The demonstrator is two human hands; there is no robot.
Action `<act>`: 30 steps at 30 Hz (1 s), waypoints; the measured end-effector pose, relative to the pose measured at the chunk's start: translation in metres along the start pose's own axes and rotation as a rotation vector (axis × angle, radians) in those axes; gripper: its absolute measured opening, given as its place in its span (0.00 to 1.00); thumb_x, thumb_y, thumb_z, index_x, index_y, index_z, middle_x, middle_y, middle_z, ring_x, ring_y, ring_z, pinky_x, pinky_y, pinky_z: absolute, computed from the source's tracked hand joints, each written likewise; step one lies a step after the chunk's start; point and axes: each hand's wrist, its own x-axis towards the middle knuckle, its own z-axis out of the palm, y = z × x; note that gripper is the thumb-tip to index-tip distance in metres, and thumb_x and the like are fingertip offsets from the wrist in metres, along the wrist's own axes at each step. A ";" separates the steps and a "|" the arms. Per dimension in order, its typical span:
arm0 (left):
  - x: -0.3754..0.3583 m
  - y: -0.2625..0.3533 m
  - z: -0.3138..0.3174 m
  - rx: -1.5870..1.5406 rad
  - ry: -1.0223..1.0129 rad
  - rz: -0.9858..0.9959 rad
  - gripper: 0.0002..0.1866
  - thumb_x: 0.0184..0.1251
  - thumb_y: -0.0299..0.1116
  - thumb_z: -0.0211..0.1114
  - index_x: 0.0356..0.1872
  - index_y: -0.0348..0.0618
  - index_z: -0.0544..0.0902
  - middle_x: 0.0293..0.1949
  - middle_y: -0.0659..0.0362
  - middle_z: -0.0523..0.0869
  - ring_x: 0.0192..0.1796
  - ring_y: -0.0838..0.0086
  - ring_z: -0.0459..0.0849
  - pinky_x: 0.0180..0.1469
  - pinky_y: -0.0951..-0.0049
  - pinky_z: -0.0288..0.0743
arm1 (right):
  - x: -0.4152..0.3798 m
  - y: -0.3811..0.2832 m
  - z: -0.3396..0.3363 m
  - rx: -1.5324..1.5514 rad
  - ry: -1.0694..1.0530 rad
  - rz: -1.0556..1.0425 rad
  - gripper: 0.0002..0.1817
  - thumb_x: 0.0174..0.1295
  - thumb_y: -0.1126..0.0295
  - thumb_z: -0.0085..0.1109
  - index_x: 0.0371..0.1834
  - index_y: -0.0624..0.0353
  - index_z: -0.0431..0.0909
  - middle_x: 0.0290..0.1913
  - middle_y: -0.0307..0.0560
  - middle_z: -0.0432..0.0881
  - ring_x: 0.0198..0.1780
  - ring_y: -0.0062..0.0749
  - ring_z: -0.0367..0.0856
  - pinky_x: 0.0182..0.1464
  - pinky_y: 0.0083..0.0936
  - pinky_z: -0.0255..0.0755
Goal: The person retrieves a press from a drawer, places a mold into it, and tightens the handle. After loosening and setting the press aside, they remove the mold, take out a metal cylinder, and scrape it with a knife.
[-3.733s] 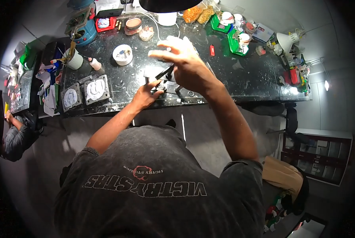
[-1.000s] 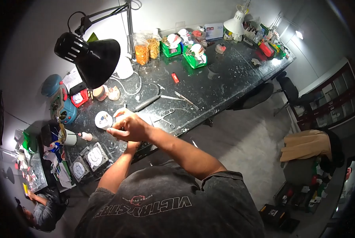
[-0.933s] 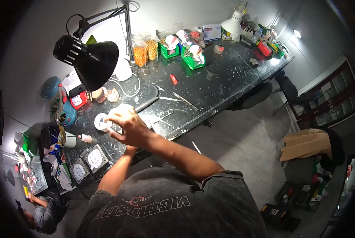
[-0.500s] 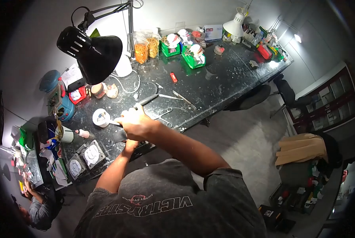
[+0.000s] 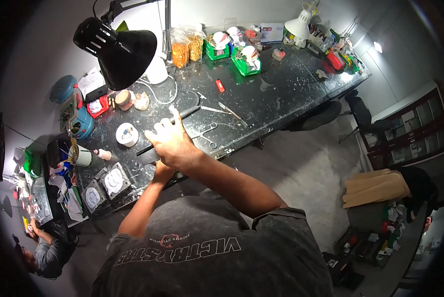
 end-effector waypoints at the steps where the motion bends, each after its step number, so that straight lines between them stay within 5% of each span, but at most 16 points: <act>1: -0.004 0.001 0.000 0.015 -0.001 -0.005 0.22 0.73 0.33 0.54 0.64 0.34 0.73 0.63 0.39 0.75 0.68 0.46 0.70 0.73 0.56 0.58 | 0.000 -0.003 -0.001 -0.013 0.010 0.028 0.28 0.52 0.69 0.64 0.60 0.54 0.77 0.52 0.49 0.80 0.62 0.44 0.74 0.73 0.62 0.51; 5: -0.016 -0.007 0.001 0.258 0.005 0.028 0.20 0.73 0.31 0.52 0.61 0.31 0.73 0.60 0.35 0.76 0.67 0.38 0.67 0.71 0.47 0.56 | 0.000 0.000 0.008 0.024 0.122 0.003 0.19 0.52 0.68 0.63 0.49 0.53 0.80 0.45 0.47 0.81 0.54 0.42 0.77 0.66 0.52 0.59; 9: -0.027 -0.014 -0.003 0.428 -0.033 -0.019 0.20 0.63 0.26 0.58 0.56 0.30 0.74 0.54 0.34 0.76 0.60 0.38 0.71 0.66 0.51 0.63 | 0.001 0.003 0.004 0.038 0.076 0.001 0.22 0.50 0.69 0.65 0.52 0.54 0.79 0.44 0.46 0.81 0.53 0.42 0.78 0.61 0.44 0.64; 12: -0.027 0.006 0.002 0.433 0.066 -0.031 0.13 0.70 0.27 0.54 0.51 0.29 0.75 0.48 0.34 0.79 0.55 0.37 0.73 0.61 0.45 0.64 | 0.002 0.000 0.001 0.041 0.026 0.013 0.22 0.49 0.70 0.65 0.51 0.54 0.79 0.44 0.46 0.81 0.53 0.42 0.79 0.60 0.43 0.65; 17: -0.027 0.006 -0.003 0.411 0.064 -0.053 0.12 0.69 0.28 0.56 0.48 0.30 0.78 0.47 0.35 0.81 0.54 0.38 0.76 0.59 0.47 0.68 | 0.002 0.001 0.002 0.042 0.048 -0.005 0.22 0.50 0.68 0.66 0.52 0.54 0.79 0.43 0.45 0.82 0.53 0.42 0.80 0.59 0.42 0.66; 20: -0.025 0.005 -0.006 0.444 0.003 -0.165 0.12 0.69 0.28 0.56 0.48 0.31 0.78 0.46 0.36 0.82 0.50 0.39 0.79 0.57 0.49 0.71 | 0.001 0.000 -0.005 0.087 -0.070 0.030 0.29 0.50 0.66 0.68 0.60 0.51 0.76 0.48 0.46 0.81 0.58 0.43 0.77 0.65 0.50 0.63; 22: -0.024 -0.010 -0.007 0.412 -0.061 -0.238 0.13 0.68 0.29 0.57 0.48 0.30 0.78 0.45 0.38 0.83 0.50 0.40 0.81 0.55 0.49 0.73 | -0.004 0.004 -0.010 0.222 0.165 -0.085 0.34 0.54 0.61 0.67 0.66 0.52 0.71 0.56 0.52 0.77 0.64 0.48 0.73 0.72 0.60 0.53; 23: -0.023 -0.007 -0.009 0.411 -0.060 -0.241 0.13 0.68 0.29 0.57 0.48 0.30 0.78 0.45 0.38 0.83 0.50 0.40 0.81 0.55 0.49 0.73 | -0.002 0.002 -0.022 0.352 0.029 -0.023 0.39 0.57 0.54 0.67 0.73 0.48 0.65 0.62 0.53 0.73 0.68 0.49 0.67 0.75 0.68 0.40; 24: -0.021 -0.004 -0.010 0.321 -0.058 -0.213 0.13 0.67 0.28 0.58 0.48 0.30 0.78 0.44 0.39 0.83 0.50 0.44 0.82 0.54 0.53 0.75 | -0.001 -0.001 -0.023 0.355 0.025 -0.026 0.39 0.57 0.54 0.67 0.73 0.48 0.65 0.62 0.53 0.73 0.68 0.49 0.67 0.75 0.68 0.40; 27: -0.016 -0.004 -0.011 0.130 -0.035 -0.087 0.13 0.65 0.26 0.59 0.48 0.30 0.78 0.43 0.41 0.84 0.50 0.51 0.84 0.53 0.58 0.76 | -0.005 -0.015 -0.014 0.303 0.111 0.008 0.35 0.60 0.41 0.64 0.65 0.47 0.73 0.57 0.48 0.78 0.65 0.45 0.72 0.75 0.68 0.40; 30: -0.007 -0.007 -0.009 0.017 -0.004 0.077 0.13 0.64 0.26 0.60 0.48 0.30 0.78 0.43 0.41 0.83 0.50 0.54 0.84 0.53 0.60 0.76 | 0.000 -0.022 0.006 0.292 0.229 -0.008 0.25 0.61 0.38 0.61 0.38 0.49 0.87 0.37 0.45 0.86 0.49 0.40 0.80 0.68 0.52 0.52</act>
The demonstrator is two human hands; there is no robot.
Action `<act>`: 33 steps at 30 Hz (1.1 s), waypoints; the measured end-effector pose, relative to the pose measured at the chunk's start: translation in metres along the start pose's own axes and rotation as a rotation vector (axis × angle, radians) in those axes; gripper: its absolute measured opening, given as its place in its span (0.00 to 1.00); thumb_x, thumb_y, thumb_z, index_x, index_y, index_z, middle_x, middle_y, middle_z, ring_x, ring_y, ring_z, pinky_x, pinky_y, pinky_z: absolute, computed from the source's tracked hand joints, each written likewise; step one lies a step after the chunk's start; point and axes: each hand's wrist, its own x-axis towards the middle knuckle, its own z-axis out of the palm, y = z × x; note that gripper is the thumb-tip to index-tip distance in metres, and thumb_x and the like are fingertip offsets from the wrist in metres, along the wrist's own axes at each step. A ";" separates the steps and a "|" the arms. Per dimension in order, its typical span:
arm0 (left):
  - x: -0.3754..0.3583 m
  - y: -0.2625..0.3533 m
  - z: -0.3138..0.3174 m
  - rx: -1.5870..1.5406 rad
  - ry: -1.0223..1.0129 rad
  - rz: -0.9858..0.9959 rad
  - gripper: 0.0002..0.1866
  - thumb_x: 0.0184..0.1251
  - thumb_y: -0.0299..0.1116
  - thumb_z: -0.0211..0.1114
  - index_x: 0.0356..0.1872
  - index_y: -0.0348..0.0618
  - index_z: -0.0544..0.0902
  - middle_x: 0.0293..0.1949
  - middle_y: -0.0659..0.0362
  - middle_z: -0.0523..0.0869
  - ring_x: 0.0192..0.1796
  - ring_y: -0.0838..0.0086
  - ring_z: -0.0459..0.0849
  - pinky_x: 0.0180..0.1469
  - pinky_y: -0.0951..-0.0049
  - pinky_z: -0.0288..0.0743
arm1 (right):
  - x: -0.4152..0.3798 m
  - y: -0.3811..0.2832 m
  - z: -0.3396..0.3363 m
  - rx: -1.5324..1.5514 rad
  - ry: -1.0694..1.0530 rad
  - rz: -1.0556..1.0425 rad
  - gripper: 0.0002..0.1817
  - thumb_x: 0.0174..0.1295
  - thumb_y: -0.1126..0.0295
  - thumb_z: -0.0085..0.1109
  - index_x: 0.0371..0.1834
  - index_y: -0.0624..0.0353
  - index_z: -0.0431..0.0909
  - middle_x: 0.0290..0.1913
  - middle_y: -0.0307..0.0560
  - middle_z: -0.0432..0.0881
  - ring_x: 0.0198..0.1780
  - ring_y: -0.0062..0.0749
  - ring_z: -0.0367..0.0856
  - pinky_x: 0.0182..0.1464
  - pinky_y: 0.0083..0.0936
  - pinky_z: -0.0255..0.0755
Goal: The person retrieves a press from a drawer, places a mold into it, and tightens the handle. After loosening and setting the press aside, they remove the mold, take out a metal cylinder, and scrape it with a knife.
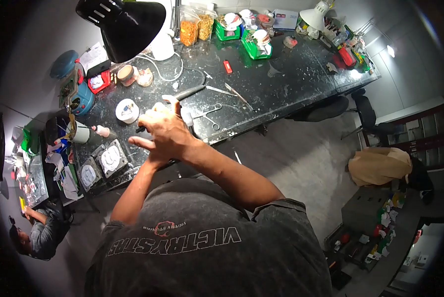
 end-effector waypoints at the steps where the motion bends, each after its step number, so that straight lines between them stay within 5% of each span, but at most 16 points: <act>1: 0.002 0.000 0.001 -0.024 0.012 0.046 0.13 0.64 0.26 0.60 0.48 0.30 0.78 0.43 0.41 0.83 0.50 0.54 0.84 0.52 0.61 0.76 | 0.002 0.001 0.002 0.029 0.016 -0.002 0.24 0.61 0.39 0.61 0.32 0.49 0.86 0.32 0.44 0.85 0.45 0.39 0.80 0.65 0.50 0.54; 6: 0.003 -0.004 0.007 -0.074 0.098 0.218 0.14 0.63 0.25 0.61 0.49 0.30 0.78 0.43 0.42 0.83 0.50 0.59 0.84 0.52 0.65 0.77 | 0.015 0.017 0.000 0.124 -0.053 -0.196 0.24 0.60 0.46 0.65 0.11 0.47 0.82 0.18 0.38 0.78 0.31 0.32 0.77 0.61 0.40 0.59; 8: 0.000 -0.011 0.004 -0.067 0.116 0.211 0.14 0.63 0.25 0.61 0.49 0.30 0.78 0.43 0.42 0.83 0.50 0.60 0.84 0.52 0.65 0.77 | 0.019 0.032 -0.009 0.205 -0.444 -0.187 0.17 0.56 0.56 0.67 0.12 0.47 0.82 0.18 0.33 0.78 0.33 0.30 0.77 0.64 0.40 0.59; 10: -0.006 -0.021 -0.005 0.163 -0.137 0.014 0.08 0.65 0.24 0.60 0.42 0.36 0.83 0.34 0.51 0.86 0.41 0.70 0.86 0.42 0.69 0.79 | 0.024 0.039 -0.016 0.221 -0.423 -0.362 0.17 0.56 0.56 0.67 0.13 0.48 0.82 0.21 0.30 0.80 0.40 0.26 0.79 0.70 0.42 0.55; 11: -0.007 -0.004 -0.005 0.154 -0.067 -0.096 0.06 0.65 0.25 0.61 0.38 0.37 0.85 0.32 0.51 0.87 0.36 0.69 0.86 0.38 0.67 0.79 | 0.028 0.036 -0.024 0.181 -0.521 -0.328 0.15 0.57 0.55 0.67 0.17 0.49 0.85 0.32 0.32 0.84 0.48 0.26 0.80 0.74 0.43 0.51; 12: -0.005 0.025 -0.007 0.207 -0.033 -0.242 0.08 0.67 0.30 0.62 0.39 0.36 0.84 0.34 0.47 0.87 0.36 0.63 0.86 0.40 0.66 0.78 | 0.026 0.035 -0.023 0.139 -0.270 -0.431 0.16 0.57 0.50 0.69 0.35 0.51 0.88 0.45 0.44 0.83 0.56 0.35 0.78 0.74 0.47 0.51; 15: 0.005 0.014 -0.008 0.429 -0.066 -0.152 0.11 0.69 0.35 0.62 0.39 0.35 0.83 0.34 0.46 0.87 0.36 0.55 0.86 0.42 0.62 0.78 | 0.016 0.011 -0.032 -0.434 0.134 -0.053 0.39 0.52 0.40 0.70 0.63 0.51 0.76 0.52 0.69 0.76 0.62 0.55 0.74 0.63 0.48 0.70; 16: 0.009 0.032 -0.012 0.371 -0.132 -0.272 0.12 0.70 0.36 0.61 0.40 0.34 0.82 0.34 0.45 0.87 0.38 0.53 0.86 0.44 0.60 0.78 | 0.016 0.003 -0.042 -0.300 -0.097 0.410 0.36 0.53 0.41 0.70 0.58 0.55 0.78 0.51 0.69 0.77 0.57 0.57 0.77 0.54 0.47 0.78; 18: 0.007 0.031 -0.015 0.314 -0.199 -0.399 0.13 0.71 0.37 0.61 0.40 0.34 0.82 0.35 0.43 0.87 0.40 0.50 0.86 0.46 0.58 0.77 | 0.012 0.020 -0.050 -0.230 -0.562 -0.018 0.32 0.55 0.45 0.69 0.53 0.60 0.77 0.51 0.67 0.77 0.50 0.61 0.80 0.53 0.48 0.77; 19: 0.003 0.012 -0.012 0.287 -0.194 -0.301 0.14 0.70 0.37 0.63 0.46 0.35 0.82 0.35 0.44 0.87 0.38 0.55 0.86 0.44 0.60 0.77 | 0.015 0.026 -0.040 -0.160 -0.646 0.036 0.24 0.60 0.56 0.65 0.55 0.59 0.77 0.52 0.63 0.78 0.48 0.61 0.81 0.55 0.45 0.77; 22: 0.002 0.006 -0.014 0.369 -0.215 -0.253 0.14 0.68 0.35 0.66 0.46 0.35 0.84 0.33 0.46 0.86 0.34 0.62 0.84 0.40 0.63 0.76 | 0.028 0.020 -0.053 0.023 -0.599 0.034 0.22 0.60 0.68 0.60 0.59 0.55 0.78 0.56 0.59 0.78 0.52 0.57 0.80 0.58 0.41 0.75; 23: 0.003 0.004 -0.012 0.290 -0.139 -0.107 0.13 0.68 0.35 0.66 0.45 0.34 0.83 0.32 0.46 0.86 0.33 0.62 0.83 0.39 0.63 0.75 | 0.025 0.024 -0.046 0.163 -0.405 0.039 0.26 0.56 0.74 0.57 0.62 0.54 0.77 0.54 0.55 0.80 0.56 0.55 0.78 0.61 0.41 0.72; 24: 0.005 0.003 -0.010 0.209 -0.059 0.039 0.13 0.69 0.35 0.66 0.44 0.34 0.83 0.31 0.46 0.86 0.32 0.62 0.83 0.39 0.62 0.75 | 0.030 0.028 -0.050 0.090 -0.513 -0.031 0.24 0.50 0.77 0.58 0.55 0.58 0.81 0.51 0.54 0.82 0.58 0.51 0.77 0.63 0.40 0.69; 26: 0.007 0.012 -0.015 0.230 -0.116 -0.064 0.14 0.69 0.36 0.65 0.44 0.33 0.83 0.32 0.45 0.86 0.33 0.61 0.83 0.40 0.62 0.75 | 0.039 0.049 -0.030 0.042 -0.258 -0.440 0.11 0.41 0.73 0.62 0.31 0.56 0.87 0.35 0.44 0.84 0.41 0.44 0.82 0.49 0.36 0.76; 28: 0.015 0.026 -0.020 0.329 -0.271 -0.307 0.14 0.70 0.35 0.63 0.50 0.36 0.82 0.43 0.41 0.86 0.48 0.51 0.86 0.52 0.59 0.77 | 0.045 0.047 -0.022 0.000 -0.284 -0.429 0.07 0.42 0.73 0.62 0.26 0.55 0.86 0.34 0.42 0.84 0.43 0.42 0.82 0.52 0.35 0.75; 33: 0.009 -0.001 -0.014 0.401 -0.245 -0.316 0.21 0.71 0.46 0.59 0.52 0.38 0.82 0.42 0.37 0.87 0.49 0.47 0.86 0.53 0.53 0.79 | 0.038 0.044 -0.016 -0.051 -0.294 -0.427 0.03 0.45 0.75 0.62 0.24 0.55 0.84 0.43 0.36 0.86 0.60 0.39 0.77 0.67 0.42 0.66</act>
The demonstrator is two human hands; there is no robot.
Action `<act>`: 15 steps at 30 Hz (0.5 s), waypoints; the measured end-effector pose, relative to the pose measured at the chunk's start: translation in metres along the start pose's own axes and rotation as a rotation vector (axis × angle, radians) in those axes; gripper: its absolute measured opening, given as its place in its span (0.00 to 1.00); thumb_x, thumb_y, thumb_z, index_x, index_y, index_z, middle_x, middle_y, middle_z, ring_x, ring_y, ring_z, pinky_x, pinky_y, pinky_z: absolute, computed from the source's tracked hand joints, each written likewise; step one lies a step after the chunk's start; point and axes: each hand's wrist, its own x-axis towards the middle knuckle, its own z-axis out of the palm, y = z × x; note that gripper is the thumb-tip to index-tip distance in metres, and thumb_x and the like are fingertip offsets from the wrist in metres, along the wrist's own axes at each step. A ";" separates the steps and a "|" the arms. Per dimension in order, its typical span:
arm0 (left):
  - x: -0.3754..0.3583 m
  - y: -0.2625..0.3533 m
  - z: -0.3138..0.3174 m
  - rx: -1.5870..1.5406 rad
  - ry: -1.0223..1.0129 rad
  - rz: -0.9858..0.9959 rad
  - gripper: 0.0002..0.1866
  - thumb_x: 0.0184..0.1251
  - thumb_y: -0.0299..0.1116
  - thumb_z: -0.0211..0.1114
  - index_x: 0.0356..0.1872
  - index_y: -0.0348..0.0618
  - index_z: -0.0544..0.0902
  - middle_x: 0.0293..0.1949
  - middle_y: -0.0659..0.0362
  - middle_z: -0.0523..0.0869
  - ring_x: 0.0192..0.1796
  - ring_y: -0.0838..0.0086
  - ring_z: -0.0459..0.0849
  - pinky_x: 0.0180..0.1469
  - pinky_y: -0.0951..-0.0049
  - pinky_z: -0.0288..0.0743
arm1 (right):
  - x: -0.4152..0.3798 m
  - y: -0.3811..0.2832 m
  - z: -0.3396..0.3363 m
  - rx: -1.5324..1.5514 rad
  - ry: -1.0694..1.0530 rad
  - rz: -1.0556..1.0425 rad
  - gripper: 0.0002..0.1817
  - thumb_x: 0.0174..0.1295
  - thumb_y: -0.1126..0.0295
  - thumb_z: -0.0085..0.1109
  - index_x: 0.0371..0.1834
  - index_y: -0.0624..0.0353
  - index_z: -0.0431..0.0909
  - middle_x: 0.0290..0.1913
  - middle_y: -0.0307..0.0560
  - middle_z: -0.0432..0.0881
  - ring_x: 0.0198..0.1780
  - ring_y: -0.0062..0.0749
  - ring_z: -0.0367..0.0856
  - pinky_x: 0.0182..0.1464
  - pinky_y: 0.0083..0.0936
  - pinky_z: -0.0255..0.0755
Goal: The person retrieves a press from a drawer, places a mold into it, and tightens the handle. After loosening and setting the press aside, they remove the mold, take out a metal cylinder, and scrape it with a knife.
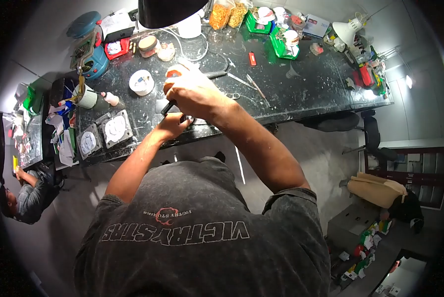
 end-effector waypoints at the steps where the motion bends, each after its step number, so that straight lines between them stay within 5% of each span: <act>1: 0.000 -0.004 0.004 -0.002 -0.003 -0.004 0.21 0.71 0.46 0.59 0.52 0.38 0.82 0.42 0.37 0.87 0.49 0.47 0.86 0.53 0.53 0.79 | -0.003 -0.003 -0.001 0.005 -0.002 0.001 0.03 0.45 0.75 0.62 0.24 0.55 0.84 0.43 0.36 0.86 0.60 0.39 0.77 0.67 0.42 0.66; 4: 0.002 -0.003 0.005 -0.017 -0.031 -0.068 0.22 0.71 0.47 0.57 0.53 0.40 0.81 0.43 0.36 0.86 0.48 0.45 0.87 0.53 0.51 0.80 | -0.015 -0.003 0.001 0.032 0.042 0.048 0.15 0.47 0.78 0.60 0.36 0.45 0.87 0.55 0.35 0.82 0.67 0.38 0.71 0.76 0.47 0.53; 15: 0.006 0.002 0.007 0.087 -0.075 -0.223 0.24 0.67 0.47 0.54 0.51 0.38 0.83 0.42 0.36 0.87 0.47 0.45 0.88 0.53 0.52 0.81 | -0.015 -0.014 0.004 0.027 0.021 0.119 0.15 0.46 0.80 0.59 0.33 0.43 0.87 0.46 0.29 0.84 0.55 0.30 0.78 0.69 0.39 0.59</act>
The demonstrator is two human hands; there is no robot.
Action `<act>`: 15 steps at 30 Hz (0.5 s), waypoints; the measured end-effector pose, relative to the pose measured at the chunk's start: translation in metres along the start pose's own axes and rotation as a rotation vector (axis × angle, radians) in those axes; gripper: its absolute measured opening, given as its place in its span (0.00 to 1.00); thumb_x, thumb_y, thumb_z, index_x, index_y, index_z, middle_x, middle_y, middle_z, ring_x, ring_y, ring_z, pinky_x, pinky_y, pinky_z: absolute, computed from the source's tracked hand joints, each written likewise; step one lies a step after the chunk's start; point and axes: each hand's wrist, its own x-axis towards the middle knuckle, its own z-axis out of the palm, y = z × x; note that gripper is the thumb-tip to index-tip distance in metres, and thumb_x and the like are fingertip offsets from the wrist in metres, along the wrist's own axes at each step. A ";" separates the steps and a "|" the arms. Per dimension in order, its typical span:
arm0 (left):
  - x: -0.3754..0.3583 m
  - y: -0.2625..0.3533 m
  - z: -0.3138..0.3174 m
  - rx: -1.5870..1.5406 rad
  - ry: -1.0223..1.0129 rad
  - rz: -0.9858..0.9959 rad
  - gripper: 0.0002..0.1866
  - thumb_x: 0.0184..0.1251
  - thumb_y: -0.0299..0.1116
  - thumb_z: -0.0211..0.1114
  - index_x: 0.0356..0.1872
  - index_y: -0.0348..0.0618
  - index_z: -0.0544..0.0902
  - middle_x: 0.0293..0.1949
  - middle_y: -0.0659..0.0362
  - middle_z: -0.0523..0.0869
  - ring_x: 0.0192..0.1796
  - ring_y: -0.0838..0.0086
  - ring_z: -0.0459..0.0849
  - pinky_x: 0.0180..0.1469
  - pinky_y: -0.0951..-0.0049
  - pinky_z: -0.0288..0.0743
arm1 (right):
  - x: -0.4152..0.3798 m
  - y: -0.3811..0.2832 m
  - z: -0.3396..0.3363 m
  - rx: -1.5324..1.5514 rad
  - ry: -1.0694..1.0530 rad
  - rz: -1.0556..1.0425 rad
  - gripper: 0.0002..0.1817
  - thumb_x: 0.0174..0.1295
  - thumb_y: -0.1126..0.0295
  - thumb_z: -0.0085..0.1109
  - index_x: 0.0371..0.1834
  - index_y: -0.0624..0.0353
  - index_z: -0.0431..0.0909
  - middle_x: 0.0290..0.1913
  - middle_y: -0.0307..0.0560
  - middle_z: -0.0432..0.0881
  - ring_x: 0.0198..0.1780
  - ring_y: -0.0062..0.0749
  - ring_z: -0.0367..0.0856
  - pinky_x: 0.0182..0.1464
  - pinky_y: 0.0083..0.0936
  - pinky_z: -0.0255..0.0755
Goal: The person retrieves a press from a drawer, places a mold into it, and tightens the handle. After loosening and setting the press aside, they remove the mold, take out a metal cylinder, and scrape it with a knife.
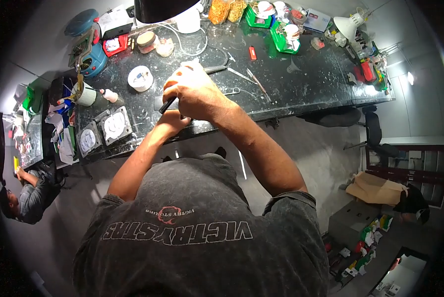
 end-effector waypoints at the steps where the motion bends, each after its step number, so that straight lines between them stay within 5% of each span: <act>1: -0.001 0.002 0.000 -0.022 0.007 -0.020 0.24 0.67 0.47 0.54 0.49 0.37 0.84 0.40 0.35 0.87 0.45 0.45 0.88 0.51 0.52 0.82 | 0.000 0.000 0.001 -0.005 0.025 -0.005 0.15 0.46 0.79 0.60 0.32 0.43 0.87 0.45 0.29 0.85 0.53 0.31 0.78 0.67 0.38 0.60; 8: -0.017 0.008 0.000 -0.118 0.277 0.069 0.20 0.65 0.45 0.62 0.38 0.35 0.87 0.29 0.39 0.87 0.33 0.50 0.89 0.42 0.56 0.83 | 0.000 0.003 0.004 -0.026 0.028 0.003 0.14 0.39 0.74 0.65 0.32 0.43 0.88 0.43 0.31 0.86 0.52 0.33 0.79 0.64 0.37 0.63; 15: -0.026 0.011 0.005 -0.276 0.431 0.127 0.16 0.61 0.41 0.70 0.35 0.35 0.87 0.30 0.43 0.87 0.36 0.54 0.89 0.40 0.60 0.79 | 0.000 0.001 0.005 -0.008 0.088 0.007 0.13 0.44 0.79 0.62 0.30 0.44 0.86 0.42 0.28 0.85 0.51 0.32 0.79 0.62 0.37 0.62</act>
